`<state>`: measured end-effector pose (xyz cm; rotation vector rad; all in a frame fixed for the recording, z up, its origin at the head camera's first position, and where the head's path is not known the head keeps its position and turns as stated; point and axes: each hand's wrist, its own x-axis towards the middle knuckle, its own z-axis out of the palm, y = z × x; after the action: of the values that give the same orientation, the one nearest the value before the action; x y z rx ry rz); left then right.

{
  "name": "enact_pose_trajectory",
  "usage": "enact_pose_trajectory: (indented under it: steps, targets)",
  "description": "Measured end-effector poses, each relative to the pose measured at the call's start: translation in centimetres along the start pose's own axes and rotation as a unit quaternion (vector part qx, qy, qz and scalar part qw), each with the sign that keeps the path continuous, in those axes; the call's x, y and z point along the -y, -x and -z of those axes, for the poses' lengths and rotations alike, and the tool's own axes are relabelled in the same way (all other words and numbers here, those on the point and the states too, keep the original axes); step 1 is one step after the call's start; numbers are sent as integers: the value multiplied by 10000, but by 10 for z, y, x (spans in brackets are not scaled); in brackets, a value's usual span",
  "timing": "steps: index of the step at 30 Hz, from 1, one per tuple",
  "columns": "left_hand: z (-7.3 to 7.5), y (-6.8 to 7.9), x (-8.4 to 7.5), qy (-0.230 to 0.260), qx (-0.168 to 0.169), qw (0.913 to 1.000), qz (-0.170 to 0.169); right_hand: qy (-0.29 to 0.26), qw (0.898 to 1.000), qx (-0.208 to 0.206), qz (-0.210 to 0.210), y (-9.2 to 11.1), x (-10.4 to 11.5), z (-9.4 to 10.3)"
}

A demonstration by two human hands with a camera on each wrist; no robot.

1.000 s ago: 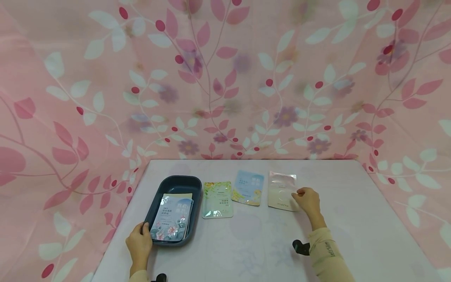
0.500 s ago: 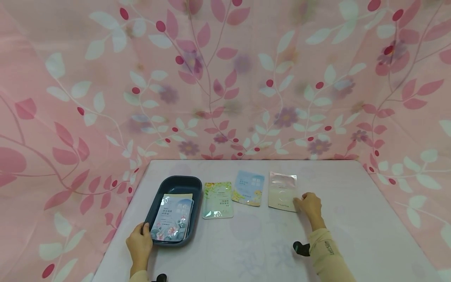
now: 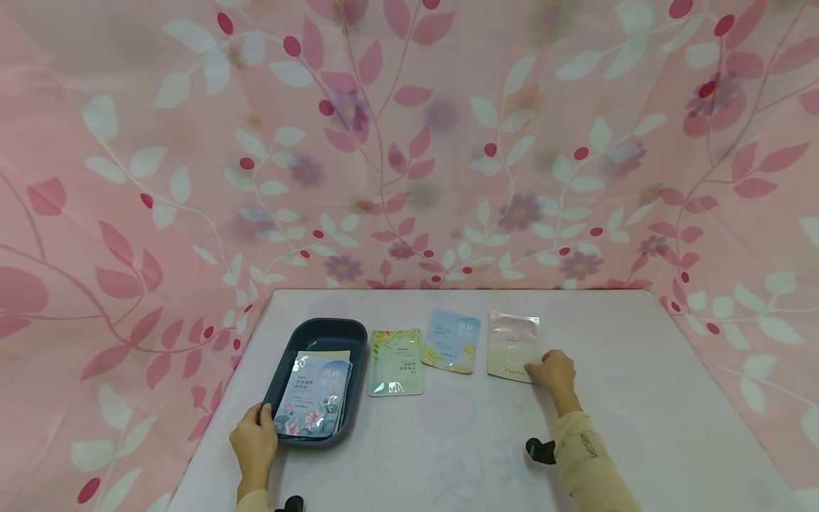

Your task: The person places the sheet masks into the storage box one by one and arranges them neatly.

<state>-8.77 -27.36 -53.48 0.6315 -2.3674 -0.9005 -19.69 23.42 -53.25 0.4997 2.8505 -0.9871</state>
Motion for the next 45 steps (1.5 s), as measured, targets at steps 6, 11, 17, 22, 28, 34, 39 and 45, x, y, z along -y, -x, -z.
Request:
enact_pose_trajectory:
  steps: [6, 11, 17, 22, 28, 34, 39, 45]
  targets:
    - [0, 0, 0, 19, 0, 10000, -32, -174, 9996, -150, -171, -1, 0, -3]
    - [0, 0, 1, 51, 35, 10000, -10, -349, 9985, -205, -363, -6, -3, -2]
    - [0, 0, 2, 7, 22, 10000, 34, -317, 9985, -169, -408, -8, -6, 0]
    - [0, 0, 2, 5, 35, 10000, 59, -257, 9989, 19, -399, -6, -6, 4]
    - [0, 0, 2, 28, 28, 10000, 12, -1650, 9818, 647, -685, -11, -19, 4]
    - [-1, 0, 2, 38, -44, 10000, -30, -3239, 9340, 1144, -985, -9, -26, 11]
    - [0, 0, 2, 36, -37, 10000, -30, -3857, 9080, 1362, -904, -1, -27, 18]
    - [-1, 0, 2, 16, 16, 10000, 47, -3997, 9063, 1224, -619, 6, -27, 21]
